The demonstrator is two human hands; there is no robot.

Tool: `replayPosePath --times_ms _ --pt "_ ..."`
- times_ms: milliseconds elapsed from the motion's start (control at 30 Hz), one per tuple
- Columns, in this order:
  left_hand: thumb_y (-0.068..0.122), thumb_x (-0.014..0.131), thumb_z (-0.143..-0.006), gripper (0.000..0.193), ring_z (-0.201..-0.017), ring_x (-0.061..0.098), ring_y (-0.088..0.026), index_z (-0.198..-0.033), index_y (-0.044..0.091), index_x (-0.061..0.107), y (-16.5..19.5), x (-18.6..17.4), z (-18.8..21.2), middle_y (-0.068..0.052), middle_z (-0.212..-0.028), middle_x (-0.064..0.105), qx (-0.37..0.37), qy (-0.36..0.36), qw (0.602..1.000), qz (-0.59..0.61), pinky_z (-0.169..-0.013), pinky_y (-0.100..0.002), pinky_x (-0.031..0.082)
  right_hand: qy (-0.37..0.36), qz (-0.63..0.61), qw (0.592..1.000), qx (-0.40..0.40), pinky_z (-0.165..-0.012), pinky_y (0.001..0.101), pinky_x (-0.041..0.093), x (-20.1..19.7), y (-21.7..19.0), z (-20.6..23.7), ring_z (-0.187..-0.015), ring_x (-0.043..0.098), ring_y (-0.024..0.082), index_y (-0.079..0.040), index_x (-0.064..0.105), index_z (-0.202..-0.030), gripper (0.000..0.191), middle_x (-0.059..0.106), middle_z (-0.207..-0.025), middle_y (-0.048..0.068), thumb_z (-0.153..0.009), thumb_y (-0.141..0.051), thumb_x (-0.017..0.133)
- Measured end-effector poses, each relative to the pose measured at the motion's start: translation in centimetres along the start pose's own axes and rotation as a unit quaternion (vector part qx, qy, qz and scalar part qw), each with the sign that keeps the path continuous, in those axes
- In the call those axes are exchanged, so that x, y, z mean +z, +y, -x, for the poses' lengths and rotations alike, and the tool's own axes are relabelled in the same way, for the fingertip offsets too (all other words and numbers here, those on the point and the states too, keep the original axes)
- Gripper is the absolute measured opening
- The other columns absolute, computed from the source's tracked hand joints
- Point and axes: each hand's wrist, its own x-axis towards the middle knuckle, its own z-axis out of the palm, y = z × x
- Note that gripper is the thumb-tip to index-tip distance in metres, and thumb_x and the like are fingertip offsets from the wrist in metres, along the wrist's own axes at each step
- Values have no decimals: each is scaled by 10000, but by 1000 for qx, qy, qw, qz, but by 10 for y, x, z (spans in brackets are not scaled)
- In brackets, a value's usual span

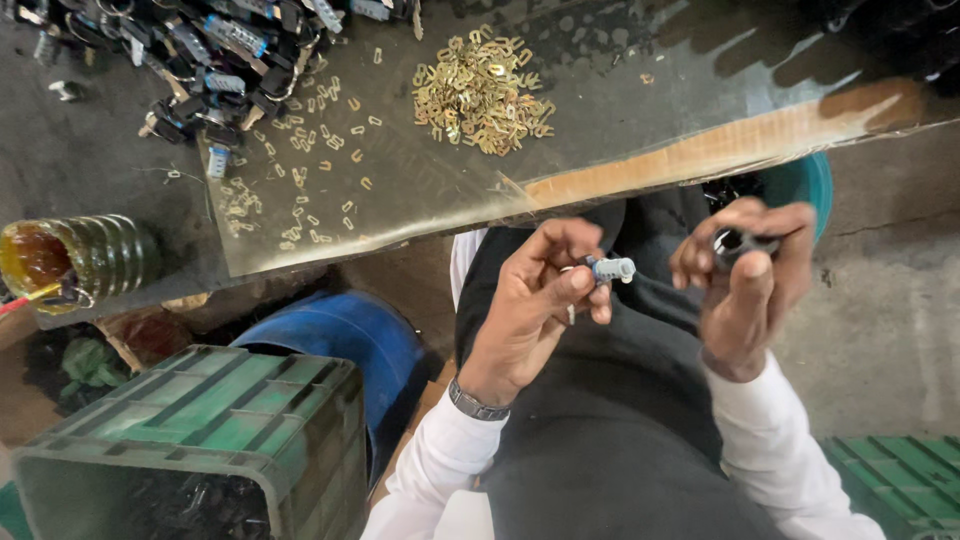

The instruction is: The person sits at a workbench assembling padlocks. They pick small brass keyhole plates from the table, insert them into a padlock body held in the other hand, dip the assembled lock into a jar of liquid, and place the finished padlock onto a growing pile on the bench.

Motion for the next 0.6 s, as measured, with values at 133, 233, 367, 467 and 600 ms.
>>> replayPosePath --times_ms 133,233,367,467,600 --pt "39 729 -989 133 -875 703 -178 -1087 25 641 -14 -6 -3 -79 -979 663 14 29 999 22 -772 -358 595 31 -33 999 30 -507 266 370 3 14 16 -553 382 110 -54 395 -1120 378 452 -738 110 -1140 -415 503" --pt "2 729 -1002 117 -876 703 -187 -1071 9 634 -21 -4 -1 -66 -964 642 39 25 999 14 -780 -361 595 53 8 998 32 -453 244 315 6 20 20 -480 347 108 -58 377 -1089 327 447 -651 116 -1083 -370 476" --pt "-29 724 -993 121 -884 706 -192 -1055 0 625 -22 -1 -1 -61 -972 630 67 40 996 -35 -788 -360 606 62 29 998 13 -487 251 309 9 24 18 -507 377 134 -34 390 -1044 320 446 -668 111 -1076 -336 490" --pt "-53 710 -982 121 -892 708 -187 -1060 -14 626 -23 -1 -3 -76 -979 641 89 49 992 -74 -799 -350 609 55 42 998 4 -509 261 323 9 26 17 -541 399 140 -22 399 -1041 309 448 -708 110 -1091 -313 488" --pt "-82 703 -978 98 -898 699 -167 -1032 -43 632 -26 -1 -5 -77 -989 639 115 53 984 -124 -827 -329 612 39 115 993 -8 -531 251 325 4 29 20 -562 403 126 -11 410 -1071 254 466 -743 114 -1114 -257 456"
